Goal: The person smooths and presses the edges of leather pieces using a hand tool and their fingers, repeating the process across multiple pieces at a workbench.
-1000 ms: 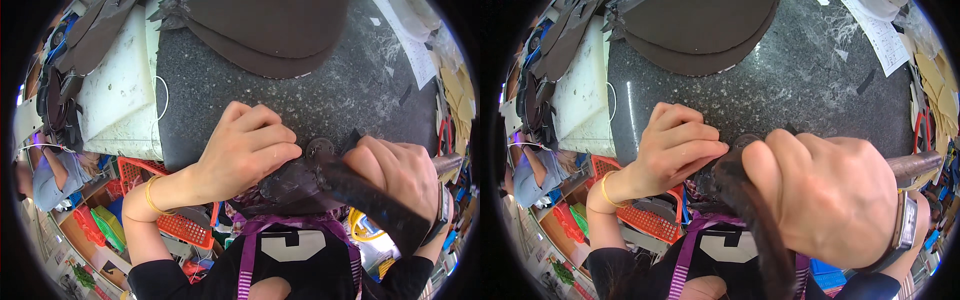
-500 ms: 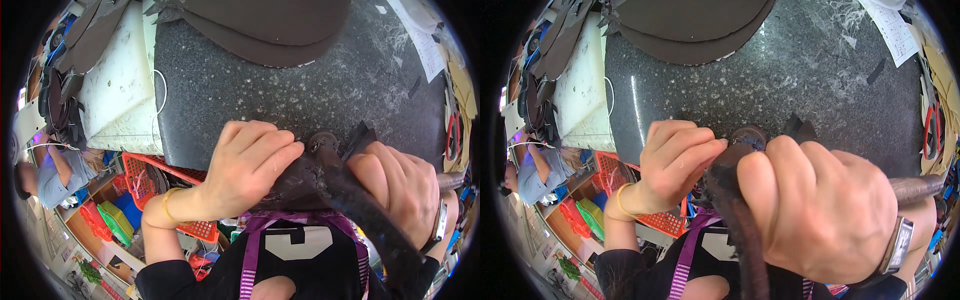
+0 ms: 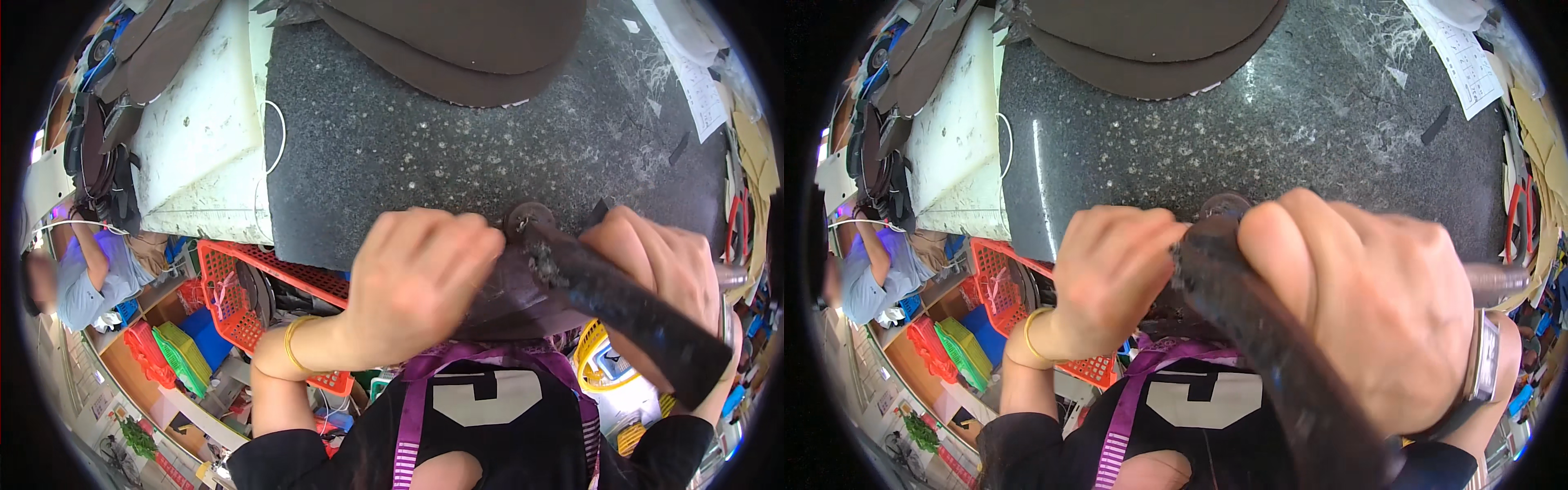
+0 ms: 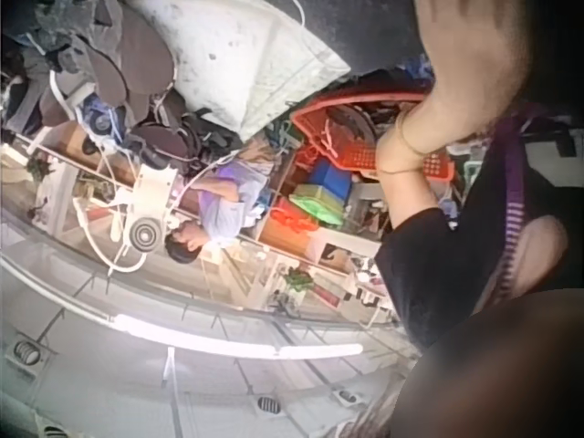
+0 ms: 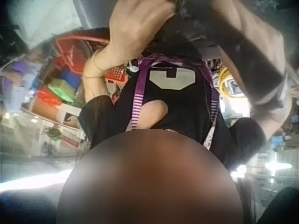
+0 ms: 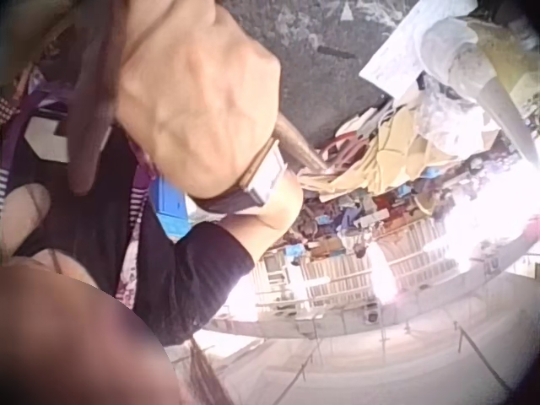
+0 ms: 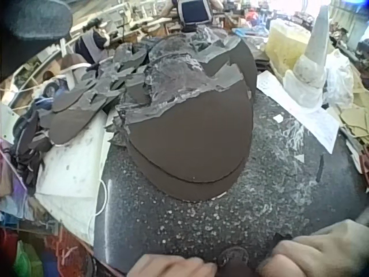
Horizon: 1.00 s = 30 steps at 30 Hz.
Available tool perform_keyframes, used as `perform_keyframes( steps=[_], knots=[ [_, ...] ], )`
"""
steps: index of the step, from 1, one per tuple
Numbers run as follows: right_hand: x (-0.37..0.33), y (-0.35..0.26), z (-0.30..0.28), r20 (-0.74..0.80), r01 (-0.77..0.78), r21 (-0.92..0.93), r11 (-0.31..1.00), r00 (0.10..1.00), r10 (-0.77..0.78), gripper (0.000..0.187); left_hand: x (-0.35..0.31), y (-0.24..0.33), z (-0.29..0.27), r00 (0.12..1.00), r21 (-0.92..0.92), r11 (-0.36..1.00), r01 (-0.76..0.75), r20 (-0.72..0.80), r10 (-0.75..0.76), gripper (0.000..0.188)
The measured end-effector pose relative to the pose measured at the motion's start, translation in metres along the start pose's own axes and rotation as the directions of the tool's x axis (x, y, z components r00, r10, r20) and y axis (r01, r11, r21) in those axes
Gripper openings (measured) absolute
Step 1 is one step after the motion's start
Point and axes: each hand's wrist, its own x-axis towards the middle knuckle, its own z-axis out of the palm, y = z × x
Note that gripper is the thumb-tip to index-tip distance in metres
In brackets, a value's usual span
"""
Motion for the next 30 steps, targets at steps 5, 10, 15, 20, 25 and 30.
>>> perform_keyframes(
  steps=[5,10,15,20,25,30],
  knots=[
    [-0.016,0.009,0.009,0.002,0.091,0.084,0.992,0.996,-0.092,0.018,0.016,-0.004,-0.005,0.993,0.005,1.0,-0.009,0.117,0.009,0.021],
    [-0.034,0.016,0.003,-0.098,-0.112,0.118,0.987,0.987,0.124,0.016,0.052,-0.024,0.005,0.909,0.014,0.93,-0.367,0.216,0.355,0.018],
    [-0.031,0.028,0.003,-0.045,-0.139,0.059,0.989,0.989,0.142,0.015,0.058,-0.044,0.006,0.925,-0.342,0.9,-0.272,0.166,0.343,0.022],
    [-0.026,0.02,-0.013,-0.039,-0.091,-0.028,0.995,0.995,0.09,0.018,0.047,-0.034,0.009,0.889,-0.187,0.882,-0.433,0.074,0.452,0.026],
    [-0.016,0.017,-0.013,-0.05,-0.077,-0.025,0.997,0.996,0.075,0.019,0.051,-0.029,0.0,0.838,-0.171,0.871,-0.461,0.237,0.491,0.025],
    [-0.002,0.013,-0.008,0.005,-0.127,-0.09,0.988,0.992,0.127,0.022,0.047,-0.045,-0.012,0.891,-0.266,0.923,-0.277,0.29,0.35,0.03]
  ],
)
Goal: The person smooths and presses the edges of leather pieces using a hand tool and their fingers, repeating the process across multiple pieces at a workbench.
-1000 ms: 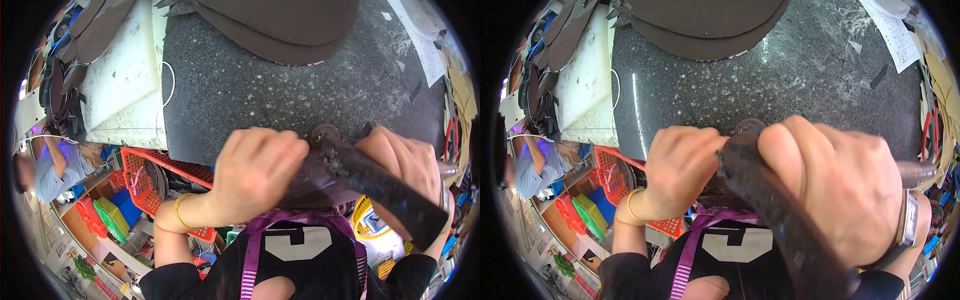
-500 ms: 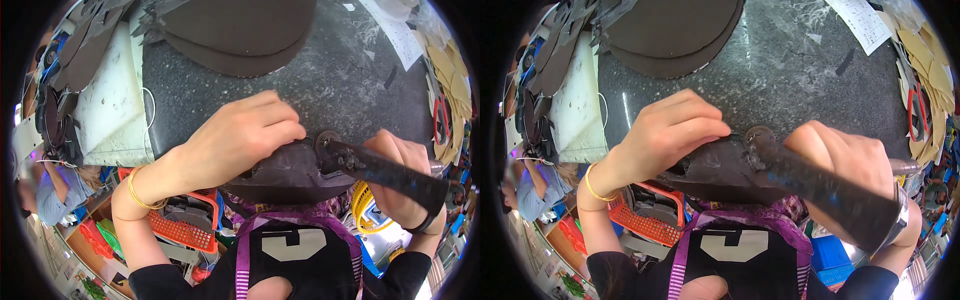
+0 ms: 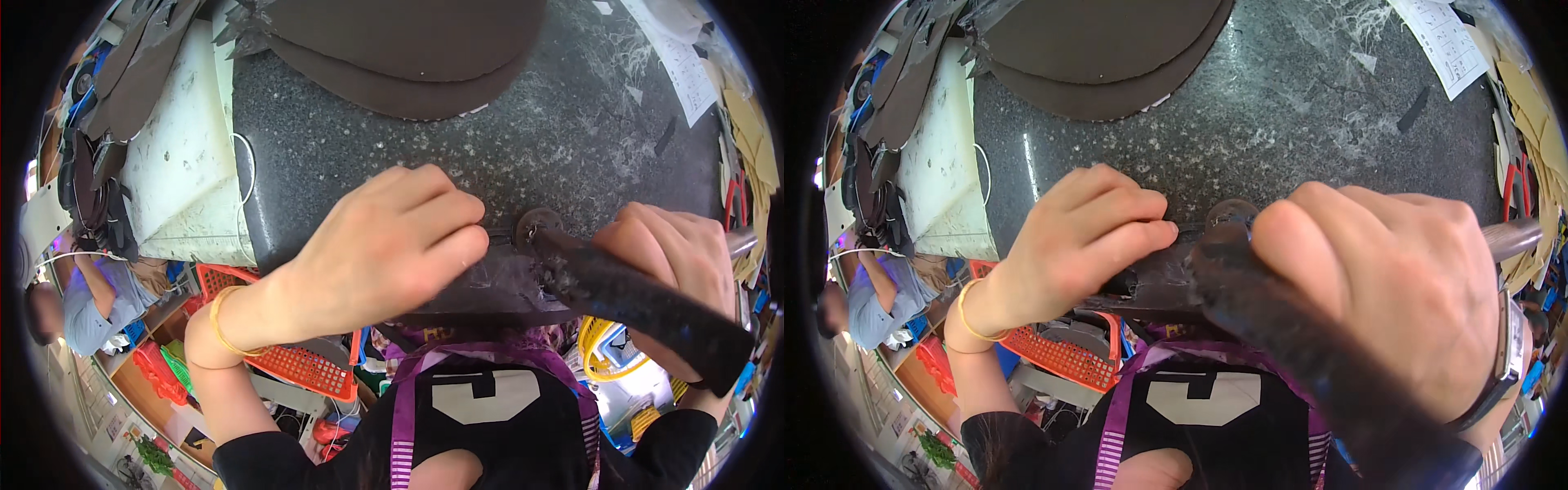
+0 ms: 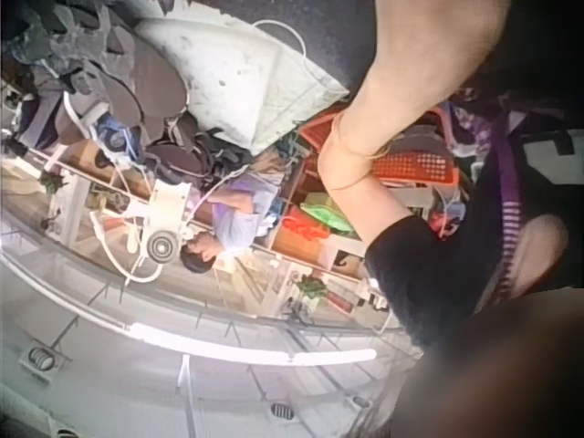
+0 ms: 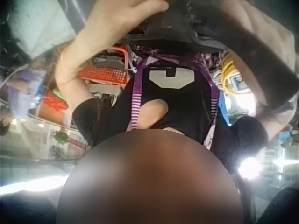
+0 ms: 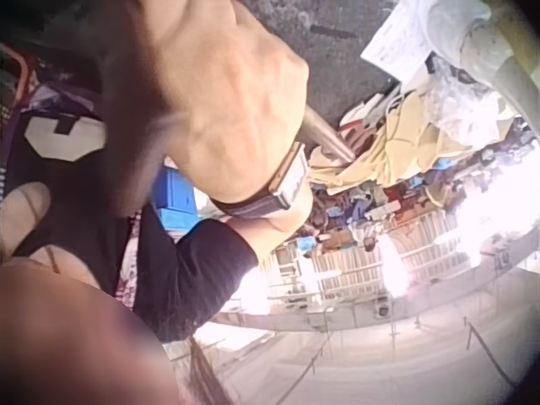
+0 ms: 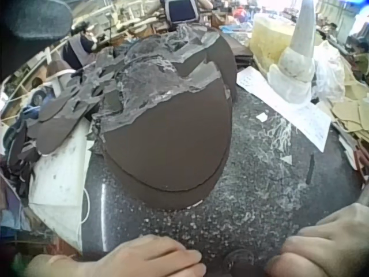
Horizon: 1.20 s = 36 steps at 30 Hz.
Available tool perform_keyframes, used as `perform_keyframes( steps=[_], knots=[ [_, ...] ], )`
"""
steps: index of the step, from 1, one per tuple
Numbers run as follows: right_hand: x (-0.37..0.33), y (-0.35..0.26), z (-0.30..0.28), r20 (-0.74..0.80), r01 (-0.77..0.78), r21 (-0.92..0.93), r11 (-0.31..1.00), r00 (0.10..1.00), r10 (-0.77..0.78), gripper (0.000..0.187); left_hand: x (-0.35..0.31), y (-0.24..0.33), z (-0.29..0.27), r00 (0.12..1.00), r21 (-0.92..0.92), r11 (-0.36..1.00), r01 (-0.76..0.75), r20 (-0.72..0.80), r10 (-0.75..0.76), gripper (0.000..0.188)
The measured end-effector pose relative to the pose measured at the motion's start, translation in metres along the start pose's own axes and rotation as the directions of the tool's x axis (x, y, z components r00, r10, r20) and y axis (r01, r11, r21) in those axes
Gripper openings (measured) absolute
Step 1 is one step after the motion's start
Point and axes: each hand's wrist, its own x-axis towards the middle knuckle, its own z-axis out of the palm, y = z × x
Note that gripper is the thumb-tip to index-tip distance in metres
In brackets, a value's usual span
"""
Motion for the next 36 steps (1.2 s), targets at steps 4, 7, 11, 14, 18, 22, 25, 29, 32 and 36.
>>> perform_keyframes(
  steps=[4,7,11,14,18,22,25,29,32,36],
  knots=[
    [0.004,0.001,-0.004,0.075,0.166,0.024,0.986,0.983,-0.168,0.022,-0.006,0.015,0.015,0.985,0.141,0.99,0.006,-0.171,0.018,0.031],
    [0.014,-0.002,-0.006,0.043,0.134,-0.047,0.99,0.99,-0.132,0.029,-0.014,0.016,0.001,0.989,0.018,0.993,0.118,-0.091,-0.116,0.031],
    [0.02,-0.007,-0.001,-0.009,0.272,0.122,0.955,0.962,-0.273,0.027,-0.016,0.032,0.008,0.982,0.155,0.975,0.16,-0.128,-0.141,0.03],
    [0.007,0.004,-0.002,0.103,0.223,0.091,0.97,0.967,-0.232,0.026,-0.015,0.023,0.012,0.981,0.203,0.975,0.086,-0.187,-0.048,0.026],
    [-0.016,0.004,-0.014,-0.003,0.051,-0.053,0.997,0.999,-0.051,0.021,0.007,0.009,0.018,0.979,0.268,0.95,-0.159,-0.083,0.187,0.017],
    [-0.014,0.007,-0.003,0.06,-0.069,0.017,0.998,0.996,0.067,0.019,0.014,0.004,0.013,0.947,0.288,0.91,-0.299,-0.025,0.32,0.017],
    [-0.016,0.01,-0.008,0.066,-0.12,0.111,0.987,0.991,0.114,0.015,0.014,0.006,0.013,0.982,0.072,0.995,0.069,-0.18,-0.055,0.025],
    [-0.014,0.013,-0.01,0.005,-0.072,0.024,0.997,0.997,0.072,0.015,0.004,0.002,0.022,0.963,0.074,0.996,-0.041,-0.263,0.06,0.03],
    [-0.002,0.017,-0.005,-0.08,-0.039,0.004,0.999,0.996,0.039,0.017,0.003,0.016,0.029,0.947,0.205,0.979,0.006,-0.314,0.06,0.03],
    [-0.007,0.011,-0.005,-0.021,0.066,-0.005,0.998,0.998,-0.066,0.025,0.014,0.027,0.023,0.969,0.228,0.974,-0.016,-0.237,0.071,0.023]
  ],
)
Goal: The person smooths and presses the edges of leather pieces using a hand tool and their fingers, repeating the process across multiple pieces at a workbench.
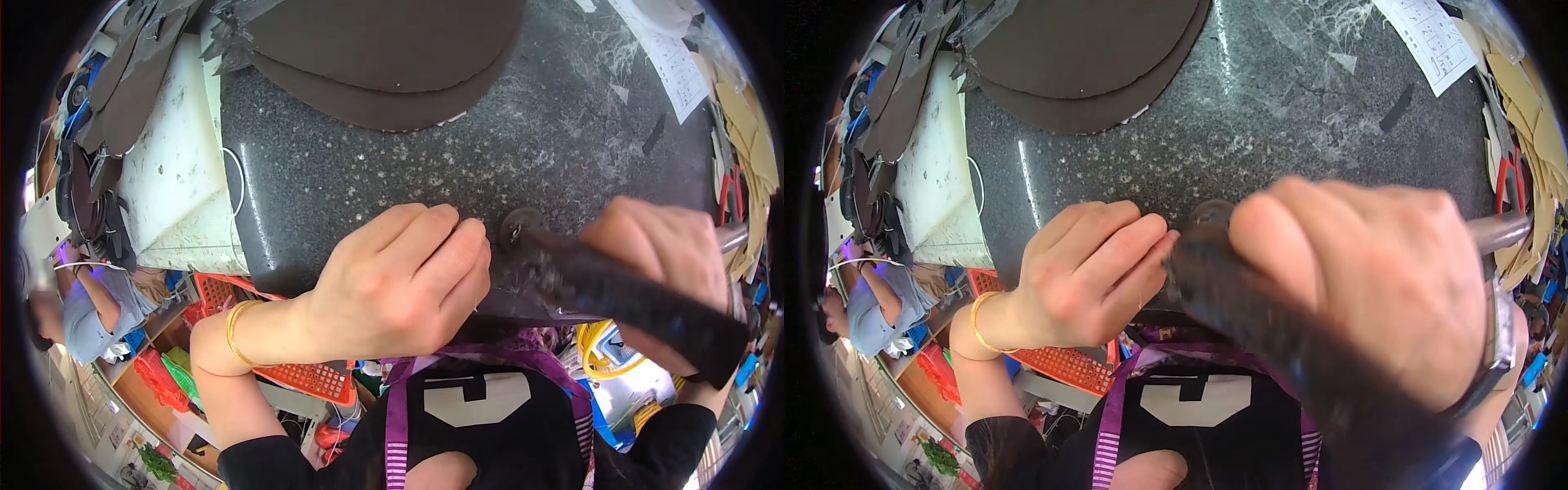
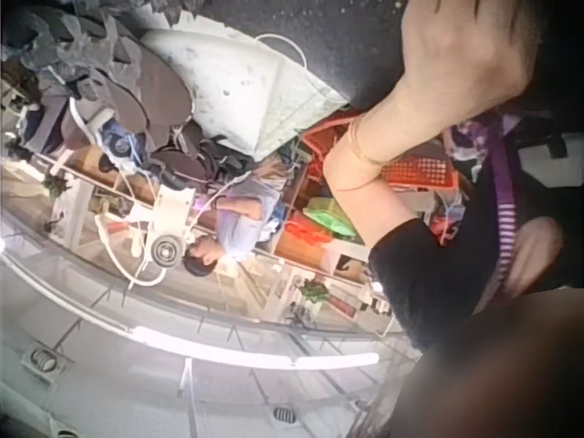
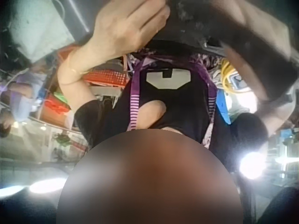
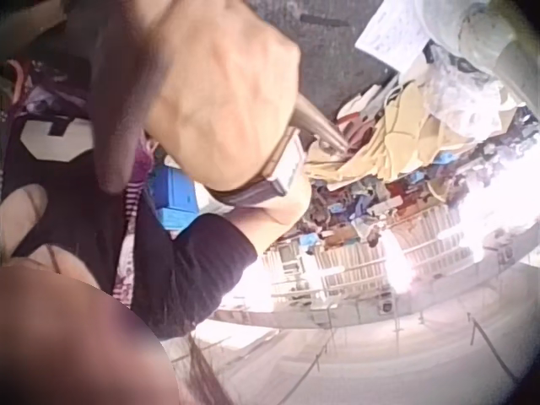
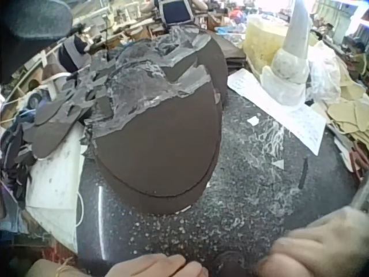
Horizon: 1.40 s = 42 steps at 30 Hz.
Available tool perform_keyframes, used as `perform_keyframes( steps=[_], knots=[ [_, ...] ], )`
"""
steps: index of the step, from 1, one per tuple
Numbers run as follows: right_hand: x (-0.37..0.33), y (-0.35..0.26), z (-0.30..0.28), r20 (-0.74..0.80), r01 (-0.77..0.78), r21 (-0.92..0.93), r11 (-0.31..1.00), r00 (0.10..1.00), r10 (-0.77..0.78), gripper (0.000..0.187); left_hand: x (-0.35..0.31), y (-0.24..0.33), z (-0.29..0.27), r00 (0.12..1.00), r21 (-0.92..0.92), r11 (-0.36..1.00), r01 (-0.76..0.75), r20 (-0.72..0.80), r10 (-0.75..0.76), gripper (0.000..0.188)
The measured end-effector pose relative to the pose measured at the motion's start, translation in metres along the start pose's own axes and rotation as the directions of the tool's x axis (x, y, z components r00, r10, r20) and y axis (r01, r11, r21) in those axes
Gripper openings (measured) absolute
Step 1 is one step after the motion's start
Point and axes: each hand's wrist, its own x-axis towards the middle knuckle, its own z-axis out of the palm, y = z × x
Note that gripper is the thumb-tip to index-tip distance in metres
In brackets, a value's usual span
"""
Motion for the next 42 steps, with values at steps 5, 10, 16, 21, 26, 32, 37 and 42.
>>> perform_keyframes(
  steps=[5,10,16,21,26,32,37,42],
  knots=[
    [0.009,-0.005,0.009,-0.117,0.081,-0.043,0.996,0.989,-0.086,0.027,0.012,0.003,-0.012,0.997,-0.046,0.996,0.079,0.015,-0.078,0.01],
    [0.012,-0.001,0.014,-0.057,0.088,0.05,0.995,0.995,-0.085,0.028,0.016,0.027,-0.013,0.859,0.02,0.906,0.422,0.312,-0.407,0.038],
    [0.011,-0.002,0.012,-0.059,0.105,0.03,0.994,0.993,-0.103,0.027,-0.021,0.03,0.002,0.913,0.204,0.89,0.409,-0.073,-0.402,0.029],
    [0.009,-0.004,0.007,-0.062,0.109,-0.006,0.994,0.992,-0.11,0.024,-0.034,0.023,0.017,0.926,-0.051,0.937,0.345,-0.147,-0.349,0.031],
    [0.014,-0.01,0.003,0.013,0.143,0.024,0.989,0.99,-0.144,0.022,-0.035,0.029,0.012,0.953,0.077,0.957,0.279,-0.147,-0.266,0.029],
    [0.017,-0.009,0.009,-0.05,0.147,0.055,0.988,0.988,-0.145,0.021,-0.024,0.031,0.005,0.958,0.109,0.955,0.278,-0.099,-0.267,0.017],
    [0.023,-0.015,0.007,-0.161,0.145,-0.017,0.989,0.976,-0.146,0.025,-0.024,0.03,0.006,0.959,0.078,0.961,0.267,-0.124,-0.256,0.012],
    [0.021,-0.017,0.007,-0.029,0.117,-0.022,0.993,0.993,-0.117,0.025,-0.022,0.031,0.002,0.953,0.081,0.951,0.298,-0.088,-0.291,0.013]
  ],
)
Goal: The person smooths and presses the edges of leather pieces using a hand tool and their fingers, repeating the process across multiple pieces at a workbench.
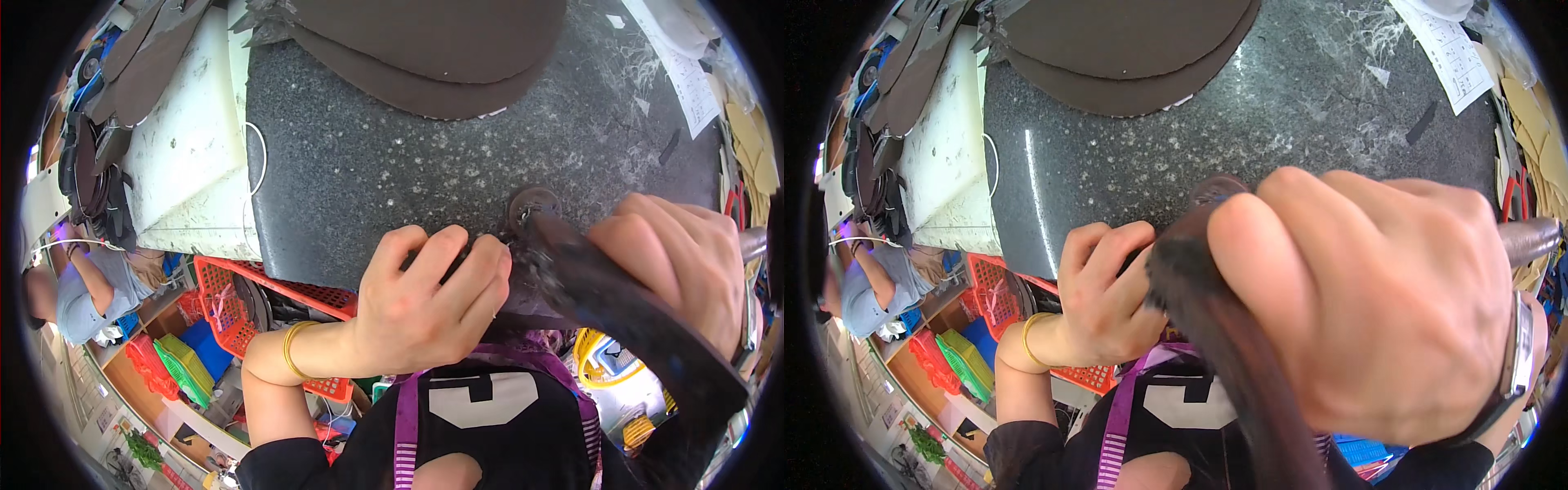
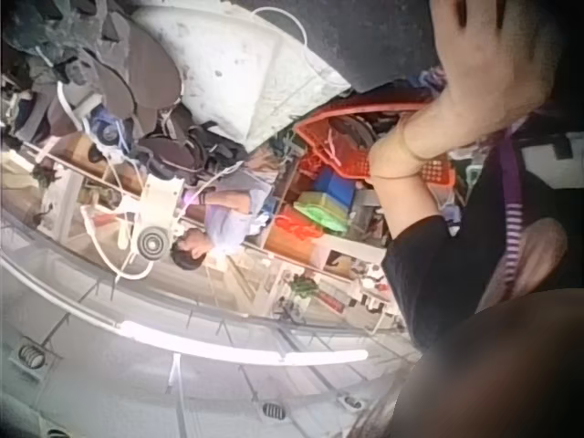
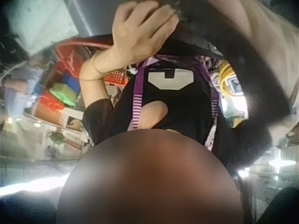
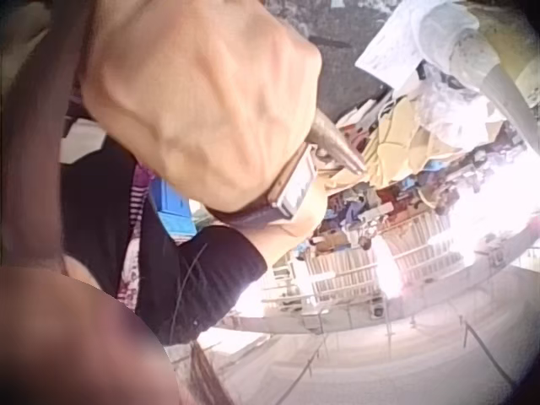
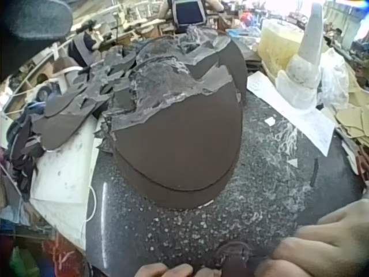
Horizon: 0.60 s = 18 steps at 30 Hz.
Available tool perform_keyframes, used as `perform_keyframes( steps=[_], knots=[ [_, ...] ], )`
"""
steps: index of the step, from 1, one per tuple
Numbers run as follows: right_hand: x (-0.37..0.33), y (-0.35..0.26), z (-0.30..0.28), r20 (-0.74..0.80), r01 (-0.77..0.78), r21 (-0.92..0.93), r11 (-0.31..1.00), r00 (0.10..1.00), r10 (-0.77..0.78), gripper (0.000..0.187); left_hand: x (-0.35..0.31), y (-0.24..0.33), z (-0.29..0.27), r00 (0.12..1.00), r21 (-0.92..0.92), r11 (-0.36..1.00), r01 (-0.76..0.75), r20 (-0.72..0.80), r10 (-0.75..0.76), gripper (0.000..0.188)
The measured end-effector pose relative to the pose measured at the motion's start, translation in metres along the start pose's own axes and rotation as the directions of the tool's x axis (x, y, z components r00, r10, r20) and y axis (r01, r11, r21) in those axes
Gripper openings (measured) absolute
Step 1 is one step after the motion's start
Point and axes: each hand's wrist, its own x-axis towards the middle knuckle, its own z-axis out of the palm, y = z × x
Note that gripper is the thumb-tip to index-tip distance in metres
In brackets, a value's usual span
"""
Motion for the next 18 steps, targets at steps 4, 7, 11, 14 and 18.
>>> perform_keyframes(
  steps=[4,7,11,14,18],
  knots=[
    [-0.005,-0.002,-0.001,0.017,0.017,-0.066,0.998,1.0,-0.016,0.024,0.002,-0.006,-0.004,0.995,-0.072,0.997,-0.024,0.099,0.031,0.02],
    [-0.001,0.006,-0.006,0.013,0.101,-0.041,0.994,0.995,-0.1,0.023,-0.014,0.013,-0.003,0.992,-0.009,0.999,-0.05,0.113,0.05,0.028],
    [0.012,-0.002,-0.014,-0.026,0.293,-0.043,0.955,0.955,-0.294,0.022,-0.031,0.018,-0.007,0.982,-0.009,1.0,-0.023,0.185,0.024,0.029],
    [0.004,0.011,-0.017,0.1,0.249,0.162,0.955,0.958,-0.267,0.022,-0.018,0.008,-0.007,0.99,-0.082,0.989,-0.124,0.051,0.128,0.026],
    [0.0,0.027,-0.019,-0.097,0.205,0.013,0.979,0.974,-0.203,0.022,0.015,0.005,-0.002,0.965,-0.09,0.977,0.192,0.198,-0.171,0.036]
  ],
)
